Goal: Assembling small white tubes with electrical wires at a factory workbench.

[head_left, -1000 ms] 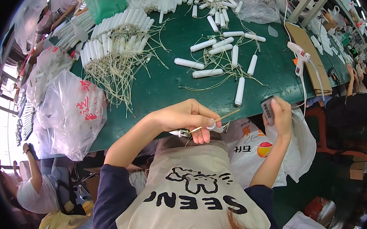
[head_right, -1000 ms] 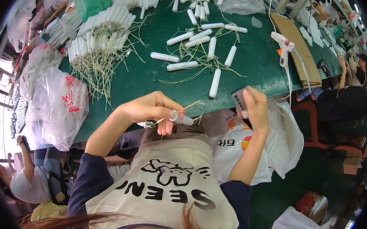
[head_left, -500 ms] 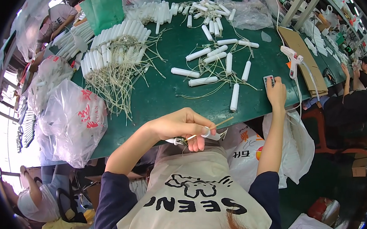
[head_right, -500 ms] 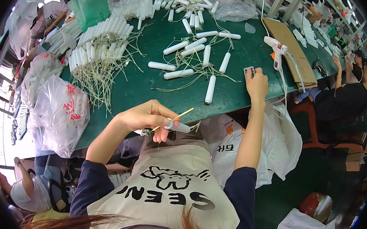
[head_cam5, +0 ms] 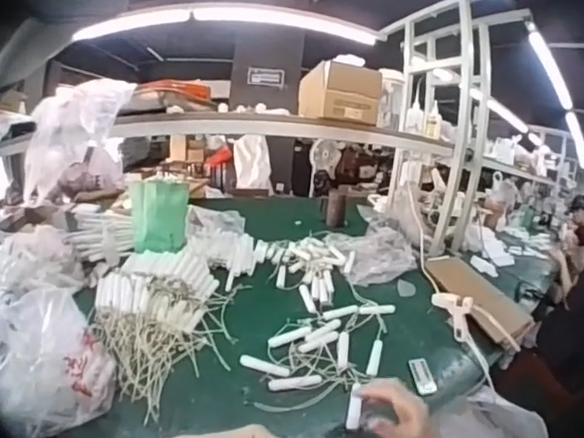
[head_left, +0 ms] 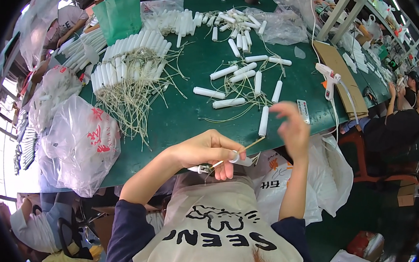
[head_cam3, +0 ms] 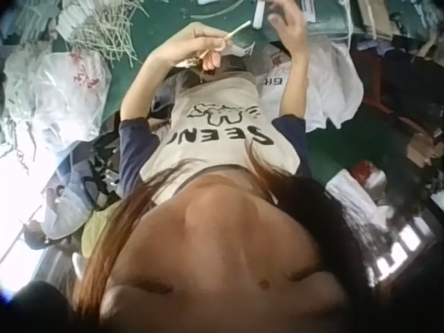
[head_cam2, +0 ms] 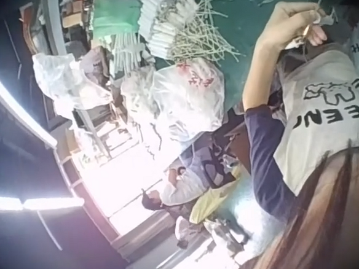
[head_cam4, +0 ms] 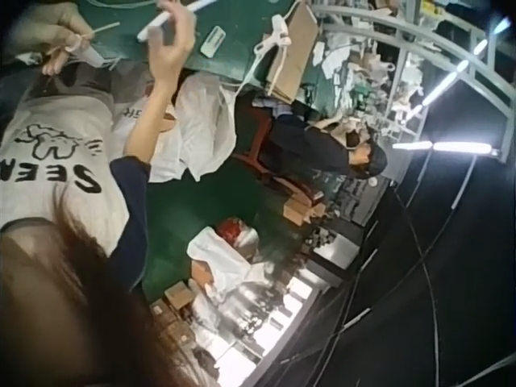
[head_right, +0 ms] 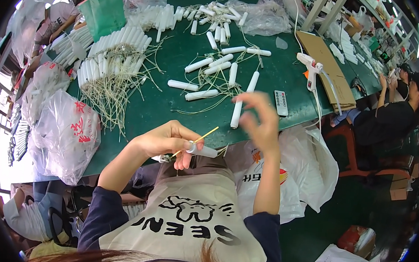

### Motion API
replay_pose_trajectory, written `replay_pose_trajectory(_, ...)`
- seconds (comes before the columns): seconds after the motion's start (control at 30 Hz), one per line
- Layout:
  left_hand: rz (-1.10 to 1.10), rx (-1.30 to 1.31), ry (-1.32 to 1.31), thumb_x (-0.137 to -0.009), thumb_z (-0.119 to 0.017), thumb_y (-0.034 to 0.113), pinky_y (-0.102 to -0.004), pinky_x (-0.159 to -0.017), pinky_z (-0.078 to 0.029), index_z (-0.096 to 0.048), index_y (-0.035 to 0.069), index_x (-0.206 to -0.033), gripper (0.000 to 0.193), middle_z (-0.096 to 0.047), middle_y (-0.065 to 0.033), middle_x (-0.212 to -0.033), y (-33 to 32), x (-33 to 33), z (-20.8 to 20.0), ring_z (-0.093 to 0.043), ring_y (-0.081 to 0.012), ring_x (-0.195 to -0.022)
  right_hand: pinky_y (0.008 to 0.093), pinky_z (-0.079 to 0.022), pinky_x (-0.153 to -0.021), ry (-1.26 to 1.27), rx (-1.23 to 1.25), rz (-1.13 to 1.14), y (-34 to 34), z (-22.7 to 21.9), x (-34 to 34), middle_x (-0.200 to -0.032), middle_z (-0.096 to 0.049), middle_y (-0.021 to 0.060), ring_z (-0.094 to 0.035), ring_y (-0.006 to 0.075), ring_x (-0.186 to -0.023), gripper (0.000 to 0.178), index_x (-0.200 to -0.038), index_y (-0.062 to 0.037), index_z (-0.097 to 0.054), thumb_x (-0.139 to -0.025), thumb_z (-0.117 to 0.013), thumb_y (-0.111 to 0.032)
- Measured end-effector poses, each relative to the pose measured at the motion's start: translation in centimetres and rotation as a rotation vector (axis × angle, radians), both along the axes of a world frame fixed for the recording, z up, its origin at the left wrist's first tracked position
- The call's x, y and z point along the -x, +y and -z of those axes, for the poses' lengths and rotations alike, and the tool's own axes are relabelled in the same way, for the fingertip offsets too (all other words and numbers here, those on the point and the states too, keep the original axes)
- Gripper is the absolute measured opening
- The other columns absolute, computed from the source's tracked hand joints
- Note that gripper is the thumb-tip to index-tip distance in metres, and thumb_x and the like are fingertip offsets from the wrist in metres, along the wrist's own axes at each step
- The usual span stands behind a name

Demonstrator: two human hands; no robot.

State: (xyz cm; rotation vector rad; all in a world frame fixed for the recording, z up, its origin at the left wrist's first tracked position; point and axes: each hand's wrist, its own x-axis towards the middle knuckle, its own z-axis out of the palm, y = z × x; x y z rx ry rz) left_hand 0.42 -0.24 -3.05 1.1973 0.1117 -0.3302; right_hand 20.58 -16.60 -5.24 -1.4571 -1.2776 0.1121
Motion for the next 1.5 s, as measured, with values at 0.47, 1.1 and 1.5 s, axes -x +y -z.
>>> replay_pose_trajectory(0.47, -0.317, -0.329, -0.133, -0.09, -0.057, 0.016, -0.0254, -0.061, -0.053, -0.063, -0.004, -0.102, 0.023, -0.068, -0.0134, -0.079, 2.0, 0.5, 3.0, -0.066, -0.0177, -0.065, 0.0252, -0.047, -0.057, 0.044, 0.273, -0.102, -3.0, 1.1, 6.6, -0.078, -0.061, 0.0073, -0.06, 0.0143, -0.066, 0.02, -0.094, 0.0027, -0.061, -0.075, -0.061, 0.005)
replay_pose_trajectory(1.1, -0.337, -0.218, 0.044, -0.101, -0.028, 0.037, -0.0254, -0.058, -0.05, -0.056, -0.005, -0.104, 0.051, -0.063, -0.0107, -0.086, -3.3, -1.3, 2.1, -0.062, -0.0139, -0.067, 0.0381, -0.038, -0.075, -0.726, 0.173, 0.362, -1.2, 0.6, 9.1, -0.084, -0.055, 0.0032, -0.053, 0.0219, -0.081, 0.038, -0.096, -0.0097, -0.068, -0.061, -0.065, 0.003)
replay_pose_trajectory(1.5, -0.325, -0.434, 0.128, -0.1, -0.032, 0.037, -0.022, -0.04, -0.03, -0.061, 0.0, -0.087, 0.049, -0.053, -0.0022, -0.061, -1.1, 0.0, 4.0, -0.039, -0.0058, -0.044, 0.0399, -0.037, -0.078, -0.787, 0.18, 0.438, -1.8, 0.4, 9.0, -0.086, -0.055, 0.0018, -0.051, 0.0219, -0.084, 0.036, -0.096, -0.0148, -0.069, -0.063, -0.068, -0.001)
